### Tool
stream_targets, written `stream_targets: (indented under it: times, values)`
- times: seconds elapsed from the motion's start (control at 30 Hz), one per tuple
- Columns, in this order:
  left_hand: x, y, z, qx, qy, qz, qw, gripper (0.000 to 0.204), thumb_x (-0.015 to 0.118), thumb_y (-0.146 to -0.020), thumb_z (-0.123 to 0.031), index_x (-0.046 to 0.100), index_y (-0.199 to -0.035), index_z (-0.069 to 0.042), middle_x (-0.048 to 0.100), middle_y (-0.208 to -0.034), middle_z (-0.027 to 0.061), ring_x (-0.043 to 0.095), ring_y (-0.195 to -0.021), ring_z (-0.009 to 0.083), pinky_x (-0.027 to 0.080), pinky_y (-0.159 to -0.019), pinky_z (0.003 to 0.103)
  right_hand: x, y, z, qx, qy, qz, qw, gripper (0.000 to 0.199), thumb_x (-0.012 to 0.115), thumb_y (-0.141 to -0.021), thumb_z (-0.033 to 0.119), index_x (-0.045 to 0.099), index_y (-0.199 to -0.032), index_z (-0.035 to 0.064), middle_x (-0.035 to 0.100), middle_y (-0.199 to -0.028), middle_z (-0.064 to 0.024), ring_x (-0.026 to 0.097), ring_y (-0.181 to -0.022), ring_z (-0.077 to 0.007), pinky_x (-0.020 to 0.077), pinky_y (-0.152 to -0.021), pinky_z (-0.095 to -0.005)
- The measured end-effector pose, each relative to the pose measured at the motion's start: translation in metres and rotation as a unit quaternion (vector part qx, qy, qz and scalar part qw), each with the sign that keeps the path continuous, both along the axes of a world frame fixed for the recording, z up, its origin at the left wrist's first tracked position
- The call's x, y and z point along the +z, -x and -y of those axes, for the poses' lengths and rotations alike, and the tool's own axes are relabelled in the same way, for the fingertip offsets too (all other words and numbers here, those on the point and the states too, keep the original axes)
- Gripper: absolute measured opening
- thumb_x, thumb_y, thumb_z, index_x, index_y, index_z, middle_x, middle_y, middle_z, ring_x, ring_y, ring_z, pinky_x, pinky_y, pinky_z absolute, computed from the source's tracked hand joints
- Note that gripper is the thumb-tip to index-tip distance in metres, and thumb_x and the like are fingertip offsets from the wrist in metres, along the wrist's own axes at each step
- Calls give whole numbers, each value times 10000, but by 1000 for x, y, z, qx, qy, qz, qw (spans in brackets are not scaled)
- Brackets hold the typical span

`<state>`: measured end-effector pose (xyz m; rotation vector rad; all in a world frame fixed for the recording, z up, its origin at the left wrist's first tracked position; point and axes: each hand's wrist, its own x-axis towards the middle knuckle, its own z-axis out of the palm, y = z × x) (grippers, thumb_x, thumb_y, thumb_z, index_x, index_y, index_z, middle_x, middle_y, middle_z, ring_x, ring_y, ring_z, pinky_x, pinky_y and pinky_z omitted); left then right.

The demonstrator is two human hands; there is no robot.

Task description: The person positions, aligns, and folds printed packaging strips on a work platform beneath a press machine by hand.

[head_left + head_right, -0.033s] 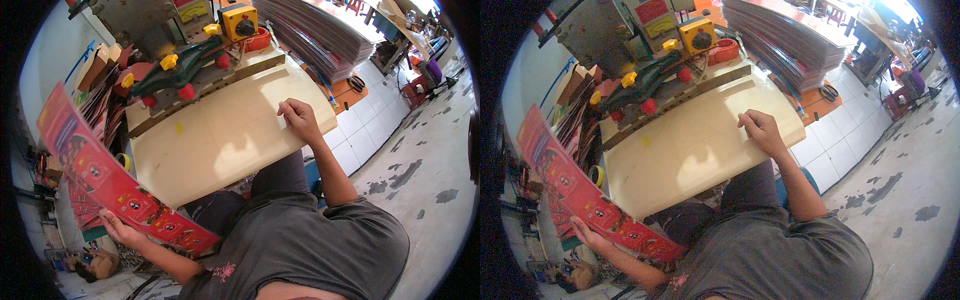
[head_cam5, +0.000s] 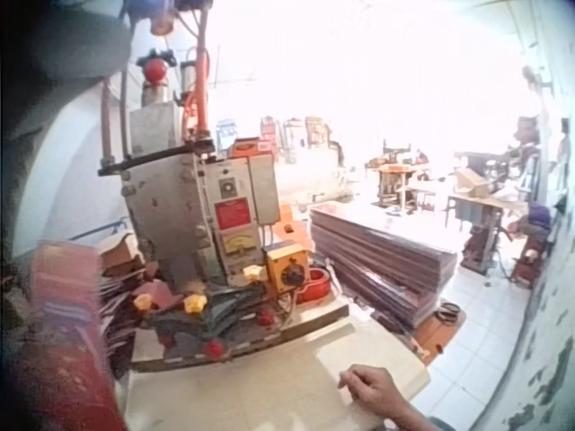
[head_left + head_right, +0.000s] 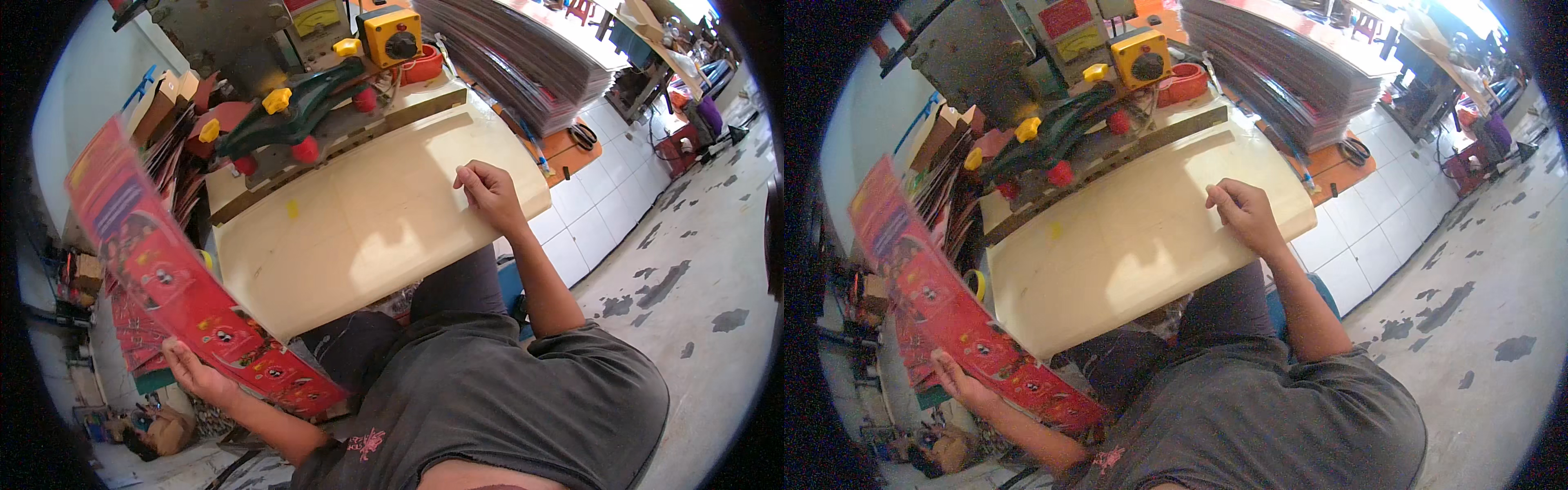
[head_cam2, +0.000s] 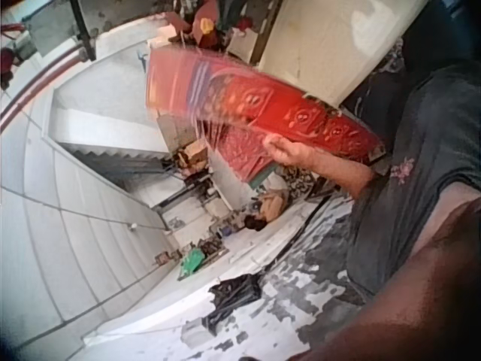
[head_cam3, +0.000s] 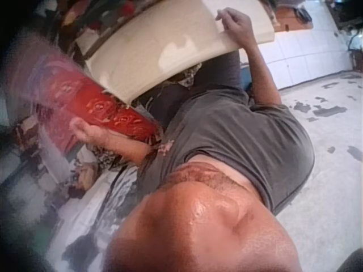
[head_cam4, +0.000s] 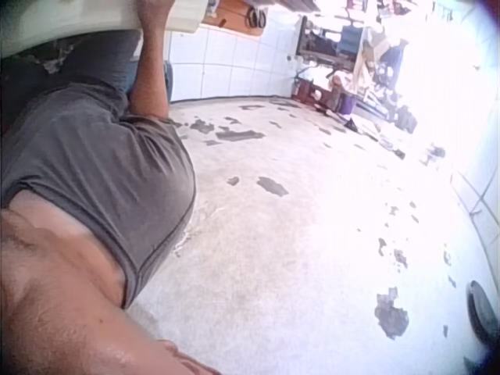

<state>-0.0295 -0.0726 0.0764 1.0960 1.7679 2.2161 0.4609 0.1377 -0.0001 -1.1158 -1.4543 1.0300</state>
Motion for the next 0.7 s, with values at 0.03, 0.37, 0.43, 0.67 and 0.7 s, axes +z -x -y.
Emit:
stream_targets:
  times: [0.03, 0.37, 0.43, 0.67, 0.7]
  values:
    - [-1, -2, -5, 45, 42, -79, 995, 277, 559, -1116, -262, 499, -929, -67, 449, -911, -27, 411, -878, 89, 402, -778, 262, 1, 0, 0, 0, 3, -3, 1000, 390, 626, -1077, 346, 696, -847, 39, 535, -624, 27, 496, -583, -55, 396, -559, -254]
    - [31, -87, -57, -232, 218, -356, 879, 276, 609, -1078, -215, 623, -894, -10, 477, -627, 87, 450, -559, 167, 359, -559, 321, 37, -7, -11, 99, 7, 10, 995, 487, 499, -1125, 437, 755, -1091, 24, 688, -825, -14, 623, -770, -94, 491, -676, -259]
    - [33, -90, -60, -252, 223, -363, 869, 265, 613, -1071, -206, 629, -896, -8, 506, -632, 104, 485, -559, 197, 379, -561, 331, 59, 0, -9, 97, -26, -29, 994, 496, 488, -1127, 442, 745, -1150, 18, 711, -882, -34, 635, -813, -105, 502, -710, -272]
    - [32, -102, -75, -348, 237, -380, 823, 214, 647, -1037, -179, 671, -922, 0, 617, -693, 175, 638, -617, 309, 457, -590, 372, 98, -2, -18, 169, -112, -35, 979, 560, 547, -1096, 477, 661, -1350, -9, 753, -1070, -86, 678, -971, -134, 538, -841, -306]
    - [30, -102, -76, -347, 237, -380, 824, 214, 647, -1037, -179, 671, -922, 0, 617, -693, 175, 638, -617, 309, 457, -590, 372, 107, 0, -14, 207, -61, -10, 976, 547, 573, -1085, 464, 669, -1336, -12, 752, -1090, -78, 685, -953, -120, 542, -834, -280]
